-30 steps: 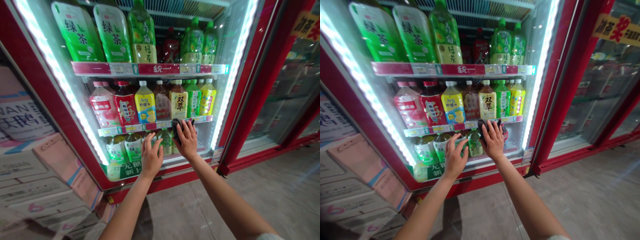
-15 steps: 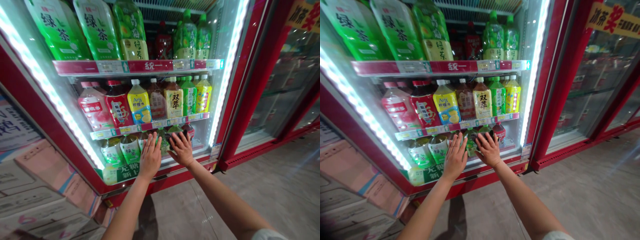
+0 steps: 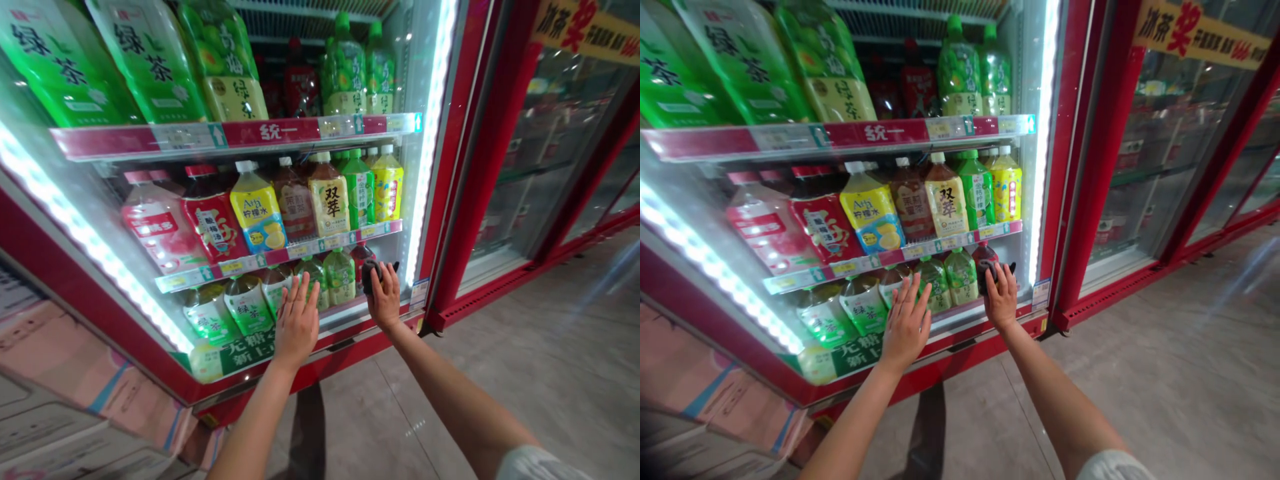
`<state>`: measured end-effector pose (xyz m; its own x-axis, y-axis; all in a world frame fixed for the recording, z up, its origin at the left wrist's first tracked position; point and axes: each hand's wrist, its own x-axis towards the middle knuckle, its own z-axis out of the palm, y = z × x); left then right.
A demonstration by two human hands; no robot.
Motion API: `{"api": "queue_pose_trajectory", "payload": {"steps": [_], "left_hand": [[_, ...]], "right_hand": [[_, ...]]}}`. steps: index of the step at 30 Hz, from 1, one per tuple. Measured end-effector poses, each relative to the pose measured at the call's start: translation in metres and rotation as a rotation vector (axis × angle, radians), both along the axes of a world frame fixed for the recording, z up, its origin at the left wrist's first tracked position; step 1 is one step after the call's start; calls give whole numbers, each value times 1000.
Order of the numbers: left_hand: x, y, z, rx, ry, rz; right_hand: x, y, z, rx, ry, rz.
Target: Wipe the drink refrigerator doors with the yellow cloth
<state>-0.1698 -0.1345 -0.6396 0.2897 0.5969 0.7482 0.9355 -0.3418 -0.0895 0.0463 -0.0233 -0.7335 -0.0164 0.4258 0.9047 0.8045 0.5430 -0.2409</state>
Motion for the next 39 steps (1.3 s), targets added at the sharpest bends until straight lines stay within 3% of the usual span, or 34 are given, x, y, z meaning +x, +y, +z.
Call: {"api": "queue_pose_trajectory", "payload": {"steps": [3, 6, 8, 10, 13, 15, 17, 20, 23, 26, 29, 31, 35, 37, 39], "left_hand": [[7, 3, -5, -13, 29, -4], [19, 8, -8, -11, 68, -20], [26, 11, -9, -14, 92, -42], [31, 13, -9, -23, 104, -61], [35, 15, -10, -31, 91, -57], [39, 17, -12, -32, 82, -45], [46, 20, -15, -44, 91, -42], [60, 25, -17, -78, 125, -34], [70, 29, -19, -119, 149, -10], [73, 32, -23, -149, 149, 11], [74, 35, -31, -162, 149, 12], [76, 38, -36, -171, 155, 1], [81, 42, -39, -184, 172, -20], [82, 43, -40, -190, 177, -29], [81, 43, -41, -196, 177, -38]], "right_hand": [[-4, -11, -11, -24, -115, 52], [-5, -7, 16, -21, -213, 111], [4, 5, 38, -51, -126, 56], [18, 15, 43, -75, 35, -37], [29, 14, 16, -92, 165, -115], [26, 7, -5, -94, 141, -118], [20, 2, -14, -75, 90, -111], [23, 13, 0, -27, 43, -91], [42, 34, 11, -52, 181, -149], [52, 40, -6, -151, 432, -276], [44, 32, -24, -219, 456, -260], [38, 29, -20, -205, 382, -186], [51, 40, 9, -161, 361, -122], [59, 46, 8, -176, 475, -170], [61, 47, -5, -207, 591, -226]]}}
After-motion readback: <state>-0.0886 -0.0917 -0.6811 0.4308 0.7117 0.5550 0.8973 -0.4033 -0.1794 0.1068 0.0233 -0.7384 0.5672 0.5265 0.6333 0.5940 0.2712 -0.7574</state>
